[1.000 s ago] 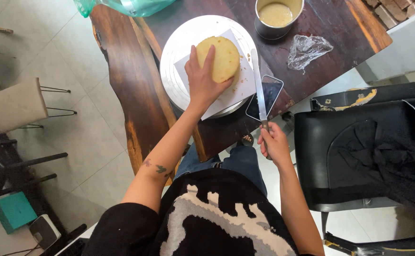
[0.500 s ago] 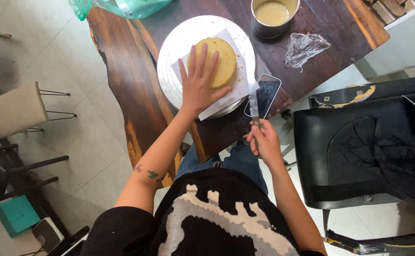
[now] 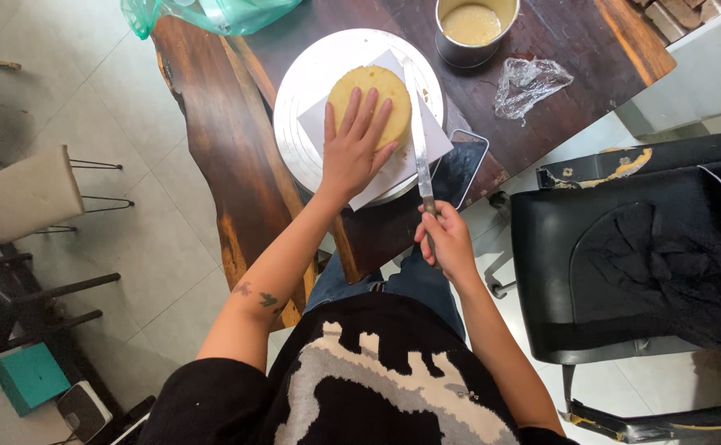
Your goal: Slicing a sponge cake horizontally into layers using a knife on a turntable.
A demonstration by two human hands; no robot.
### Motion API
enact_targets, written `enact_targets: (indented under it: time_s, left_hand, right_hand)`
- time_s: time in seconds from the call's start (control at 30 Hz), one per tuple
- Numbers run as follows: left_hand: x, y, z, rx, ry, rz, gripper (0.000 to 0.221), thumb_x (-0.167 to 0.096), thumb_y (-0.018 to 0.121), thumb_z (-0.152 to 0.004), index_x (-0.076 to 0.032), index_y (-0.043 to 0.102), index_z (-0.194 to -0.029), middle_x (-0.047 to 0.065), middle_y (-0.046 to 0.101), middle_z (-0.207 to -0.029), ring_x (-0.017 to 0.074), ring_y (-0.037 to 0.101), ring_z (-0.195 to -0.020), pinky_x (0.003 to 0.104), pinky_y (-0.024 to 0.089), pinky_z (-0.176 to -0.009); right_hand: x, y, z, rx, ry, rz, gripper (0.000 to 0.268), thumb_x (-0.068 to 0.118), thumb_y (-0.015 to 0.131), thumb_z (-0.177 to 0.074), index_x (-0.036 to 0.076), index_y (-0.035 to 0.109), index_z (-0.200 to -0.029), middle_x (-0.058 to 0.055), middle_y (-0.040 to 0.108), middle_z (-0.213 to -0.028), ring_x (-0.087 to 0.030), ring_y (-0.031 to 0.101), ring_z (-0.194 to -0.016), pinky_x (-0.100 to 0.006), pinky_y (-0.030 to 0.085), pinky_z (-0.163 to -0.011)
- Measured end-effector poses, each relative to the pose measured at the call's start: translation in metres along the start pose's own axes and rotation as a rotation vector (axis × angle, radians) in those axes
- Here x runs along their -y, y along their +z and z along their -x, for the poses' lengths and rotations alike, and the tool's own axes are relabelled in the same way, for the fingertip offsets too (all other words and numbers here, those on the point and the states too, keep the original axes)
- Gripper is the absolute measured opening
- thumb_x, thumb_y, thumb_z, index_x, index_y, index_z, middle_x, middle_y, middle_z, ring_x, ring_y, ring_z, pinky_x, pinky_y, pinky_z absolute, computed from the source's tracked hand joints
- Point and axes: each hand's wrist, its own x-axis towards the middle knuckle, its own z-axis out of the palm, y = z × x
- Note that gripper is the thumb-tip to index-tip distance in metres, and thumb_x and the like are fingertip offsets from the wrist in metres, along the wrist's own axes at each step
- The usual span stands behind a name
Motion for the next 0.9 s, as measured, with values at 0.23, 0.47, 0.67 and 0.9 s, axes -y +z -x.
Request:
enact_targets:
  time_s: [0.23,0.47,0.67,0.9]
  left_hand:
    - [-0.015,0.004,-0.005,-0.016,-0.069,-0.03,0.067,-0.065,0.046,-0.103,-0.03,0.038,-0.16,0.004,0.036,-0.166,0.0284,0.025,-0.156,0.062,0.007,-0.124]
    - [-0.042,-0.001,-0.025,-0.017,-0.249,-0.17,0.067,-0.055,0.065,-0.103,-0.019,0.044,-0.157,0.01,0.04,-0.162,0.032,0.035,-0.152,0.06,0.023,-0.119]
    - [-0.048,0.001,-0.032,-0.039,-0.314,-0.208,0.07,-0.06,0.062,-0.102,-0.018,0.045,-0.155,0.01,0.042,-0.159,0.033,0.04,-0.148,0.06,0.03,-0.114]
    - [-0.006,-0.042,-0.032,0.086,-0.088,0.066,0.054,-0.045,0.057,-0.105,-0.019,0.05,-0.152,0.003,0.045,-0.159,0.0247,0.041,-0.147,0.048,0.032,-0.113]
  right_hand:
    - [0.003,0.012,-0.031,0.003,-0.066,0.066,0.018,0.007,0.052,-0.104,-0.004,0.055,-0.119,-0.02,0.06,-0.061,-0.019,0.046,-0.025,-0.028,0.034,-0.02]
    - [0.017,0.013,0.021,0.022,0.104,0.173,0.024,0.014,0.052,-0.103,0.003,0.056,-0.124,-0.008,0.061,-0.07,-0.01,0.047,-0.04,-0.023,0.033,-0.033]
    - [0.024,0.024,0.001,0.009,0.099,0.148,0.026,0.014,0.051,-0.103,0.002,0.057,-0.125,-0.008,0.061,-0.071,-0.011,0.047,-0.04,-0.024,0.033,-0.034]
    - [0.036,0.029,-0.036,-0.007,0.065,0.134,0.03,0.014,0.053,-0.102,0.002,0.058,-0.129,-0.008,0.06,-0.069,-0.01,0.045,-0.039,-0.023,0.03,-0.033]
